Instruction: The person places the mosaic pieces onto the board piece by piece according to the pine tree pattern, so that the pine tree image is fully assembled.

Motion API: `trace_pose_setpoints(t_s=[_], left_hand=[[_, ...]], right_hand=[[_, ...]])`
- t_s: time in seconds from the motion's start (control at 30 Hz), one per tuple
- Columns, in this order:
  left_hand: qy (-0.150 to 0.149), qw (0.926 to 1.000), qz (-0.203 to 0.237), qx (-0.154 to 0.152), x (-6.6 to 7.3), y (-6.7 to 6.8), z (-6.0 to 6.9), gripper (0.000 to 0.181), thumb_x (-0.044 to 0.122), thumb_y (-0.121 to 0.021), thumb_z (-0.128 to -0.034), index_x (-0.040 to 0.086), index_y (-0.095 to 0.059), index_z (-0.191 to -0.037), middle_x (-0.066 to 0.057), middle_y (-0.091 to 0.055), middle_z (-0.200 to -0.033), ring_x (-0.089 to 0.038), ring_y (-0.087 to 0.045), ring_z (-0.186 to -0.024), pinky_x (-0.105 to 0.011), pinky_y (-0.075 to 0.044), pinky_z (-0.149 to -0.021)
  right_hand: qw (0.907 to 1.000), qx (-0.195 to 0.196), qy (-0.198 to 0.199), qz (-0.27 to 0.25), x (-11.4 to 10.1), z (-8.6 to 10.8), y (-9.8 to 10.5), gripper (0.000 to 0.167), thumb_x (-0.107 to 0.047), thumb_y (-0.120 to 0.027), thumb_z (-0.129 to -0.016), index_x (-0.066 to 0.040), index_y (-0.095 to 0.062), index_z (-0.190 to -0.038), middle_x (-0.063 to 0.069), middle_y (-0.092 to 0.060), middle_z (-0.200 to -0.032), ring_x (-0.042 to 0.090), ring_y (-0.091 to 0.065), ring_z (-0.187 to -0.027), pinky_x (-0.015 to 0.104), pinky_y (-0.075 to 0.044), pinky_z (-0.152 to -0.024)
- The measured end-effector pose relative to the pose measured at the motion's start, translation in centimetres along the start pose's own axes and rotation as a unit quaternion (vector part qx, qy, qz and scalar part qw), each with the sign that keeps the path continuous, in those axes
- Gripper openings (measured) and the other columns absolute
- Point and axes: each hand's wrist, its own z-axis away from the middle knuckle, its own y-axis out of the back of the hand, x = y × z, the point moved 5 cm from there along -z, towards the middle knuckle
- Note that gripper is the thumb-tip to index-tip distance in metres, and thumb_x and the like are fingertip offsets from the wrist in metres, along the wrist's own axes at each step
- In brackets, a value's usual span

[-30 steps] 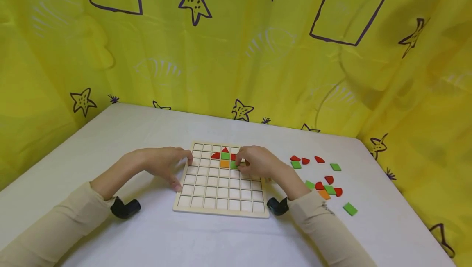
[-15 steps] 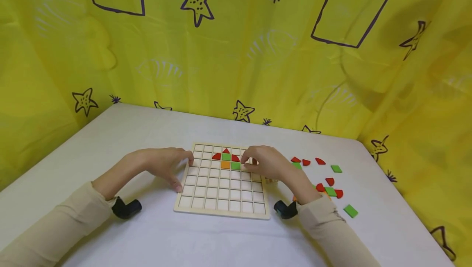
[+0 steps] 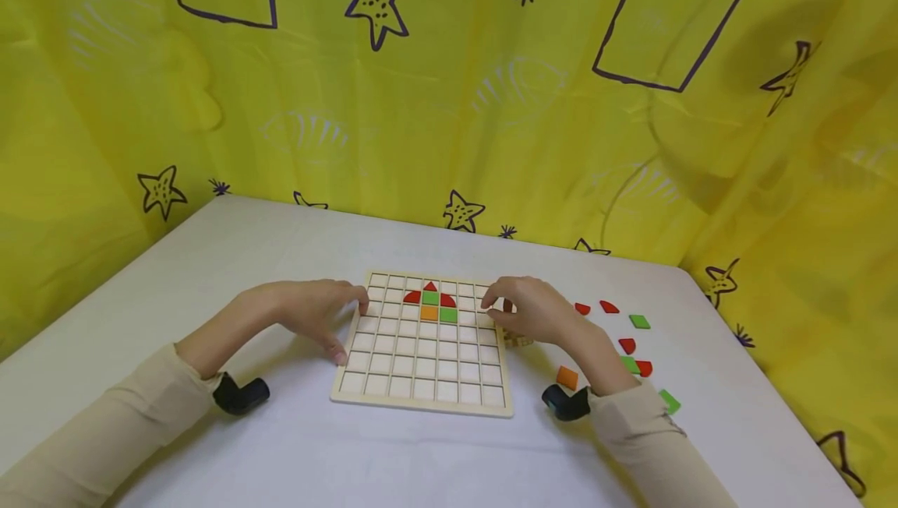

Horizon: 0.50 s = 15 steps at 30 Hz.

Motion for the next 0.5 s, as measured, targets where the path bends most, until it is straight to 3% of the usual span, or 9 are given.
trace_pose_setpoints(t_s=[0.5], left_hand=[[0.005,1.0,-0.003,-0.001,-0.2,0.0,-0.1,0.062,0.038,-0.093,-0.0738,0.019,-0.054,-0.118,-0.004,-0.06,-0.123,-0.019,-0.053,-0.107,-0.042,-0.046,-0.097]], right_hand=[[0.9993,0.031,-0.019,-0.001,2.4,2.8,1.2,0.014,-0.004,-0.076,-0.09,-0.01,-0.075,-0.104,-0.004,-0.071,-0.095,0.007,-0.058,-0.075,0.025,-0.049,-0.061]])
